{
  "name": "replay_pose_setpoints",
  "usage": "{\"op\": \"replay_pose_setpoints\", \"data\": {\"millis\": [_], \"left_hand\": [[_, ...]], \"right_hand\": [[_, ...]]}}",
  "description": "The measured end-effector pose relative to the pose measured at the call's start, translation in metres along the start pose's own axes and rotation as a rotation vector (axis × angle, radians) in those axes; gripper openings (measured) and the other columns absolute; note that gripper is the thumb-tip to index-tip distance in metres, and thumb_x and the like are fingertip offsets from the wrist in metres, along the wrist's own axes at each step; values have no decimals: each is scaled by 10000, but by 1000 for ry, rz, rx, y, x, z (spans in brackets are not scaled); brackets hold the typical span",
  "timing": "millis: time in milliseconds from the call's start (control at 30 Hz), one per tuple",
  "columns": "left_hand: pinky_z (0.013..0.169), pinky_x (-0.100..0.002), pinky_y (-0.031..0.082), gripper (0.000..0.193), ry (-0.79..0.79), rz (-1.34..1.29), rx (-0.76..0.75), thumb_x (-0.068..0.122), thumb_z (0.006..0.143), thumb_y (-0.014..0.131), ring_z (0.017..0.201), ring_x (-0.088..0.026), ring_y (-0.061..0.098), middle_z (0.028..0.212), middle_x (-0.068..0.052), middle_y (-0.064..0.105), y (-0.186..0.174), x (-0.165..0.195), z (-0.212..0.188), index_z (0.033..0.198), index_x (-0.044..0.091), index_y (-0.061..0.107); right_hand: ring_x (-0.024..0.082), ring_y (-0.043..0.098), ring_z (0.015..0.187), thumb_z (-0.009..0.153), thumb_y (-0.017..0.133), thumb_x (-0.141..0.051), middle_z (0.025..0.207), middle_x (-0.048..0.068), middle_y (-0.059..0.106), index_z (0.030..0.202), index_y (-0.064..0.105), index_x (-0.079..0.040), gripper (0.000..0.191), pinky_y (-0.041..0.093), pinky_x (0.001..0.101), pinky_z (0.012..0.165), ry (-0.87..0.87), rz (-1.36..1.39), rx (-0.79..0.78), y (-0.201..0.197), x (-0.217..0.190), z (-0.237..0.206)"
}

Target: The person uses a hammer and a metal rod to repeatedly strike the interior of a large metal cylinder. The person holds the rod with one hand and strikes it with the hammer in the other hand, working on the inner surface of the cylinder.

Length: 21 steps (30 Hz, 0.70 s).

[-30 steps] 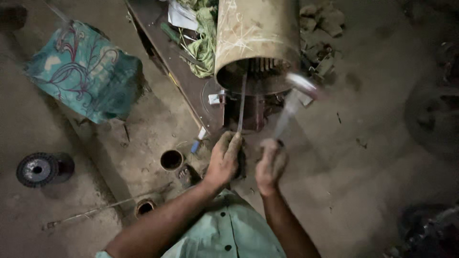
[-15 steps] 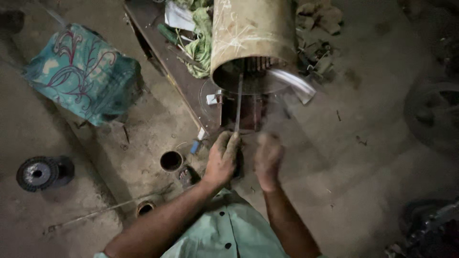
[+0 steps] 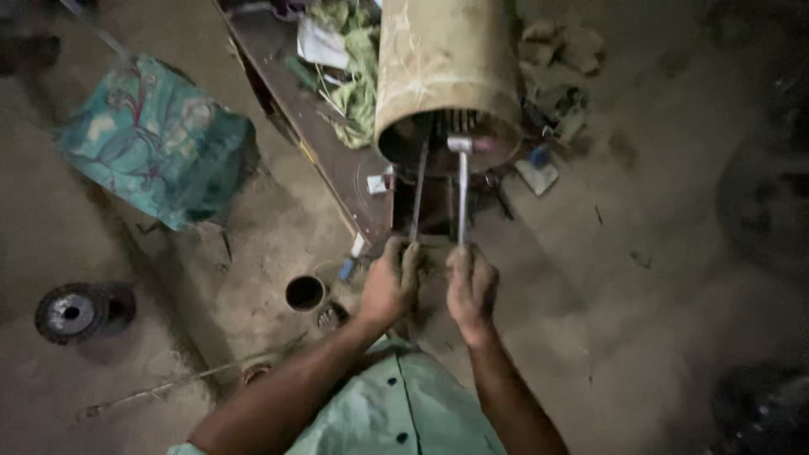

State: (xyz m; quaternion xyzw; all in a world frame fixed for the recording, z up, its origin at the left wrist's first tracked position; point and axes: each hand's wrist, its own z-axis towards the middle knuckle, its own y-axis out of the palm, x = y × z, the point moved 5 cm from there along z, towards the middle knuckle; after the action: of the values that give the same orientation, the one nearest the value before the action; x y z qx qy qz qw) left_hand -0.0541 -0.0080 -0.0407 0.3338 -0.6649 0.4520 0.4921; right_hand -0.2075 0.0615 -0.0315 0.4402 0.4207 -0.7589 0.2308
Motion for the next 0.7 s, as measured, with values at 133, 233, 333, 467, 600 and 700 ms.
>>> {"op": "replay_pose_setpoints", "data": {"millis": [133, 233, 333, 467, 600, 700], "left_hand": [[721, -488, 567, 375, -158, -35, -33, 393, 1020, 484, 776, -372, 742, 832, -223, 721, -8, -16, 1, 1185, 67, 564], [751, -467, 548, 324, 238, -113, 55, 328, 1149, 510, 873, -371, 688, 992, -231, 703, -10, 22, -6, 1228, 22, 578], [439, -400, 412, 275, -445, -716, -178, 279, 1008, 586, 512, -226, 526, 755, -156, 575, 19, 26, -26, 1192, 76, 568], [489, -320, 472, 237, -369, -904, -217, 243, 1044, 562, 600, -151, 590, 814, -73, 615, 28, 60, -41, 1185, 53, 559], [352, -341, 413, 209, -391, -873, -161, 268, 987, 504, 425, -196, 506, 686, -103, 582, 26, 53, -24, 1088, 88, 536], [387, -322, 414, 189, -374, -925, -112, 260, 1002, 504, 458, -187, 512, 696, -103, 565, 28, 41, -17, 1037, 79, 549]], "right_hand": [[115, 370, 613, 1104, 498, -442, 744, 3, 453, 856, 503, -22, 488, 319, 319, 512, 51, 456, -5, -8, 9, -14], [70, 412, 575, 1129, 430, -498, 701, -45, 469, 793, 467, -87, 532, 330, 276, 523, 11, 321, 100, -19, 12, -16], [80, 375, 548, 1072, 544, -454, 707, -38, 441, 803, 498, -51, 487, 307, 287, 463, 205, 451, 129, -22, 23, -16], [94, 433, 604, 1126, 488, -463, 702, -20, 490, 830, 519, -49, 510, 357, 314, 529, 121, 355, 73, -23, 13, -18], [98, 515, 581, 1072, 483, -509, 695, -2, 566, 861, 571, -43, 519, 415, 307, 505, 167, 371, 13, -15, 9, -16], [115, 570, 585, 1060, 504, -525, 695, 19, 593, 879, 575, -33, 529, 457, 303, 519, 208, 480, -13, -8, 11, -12]]}}
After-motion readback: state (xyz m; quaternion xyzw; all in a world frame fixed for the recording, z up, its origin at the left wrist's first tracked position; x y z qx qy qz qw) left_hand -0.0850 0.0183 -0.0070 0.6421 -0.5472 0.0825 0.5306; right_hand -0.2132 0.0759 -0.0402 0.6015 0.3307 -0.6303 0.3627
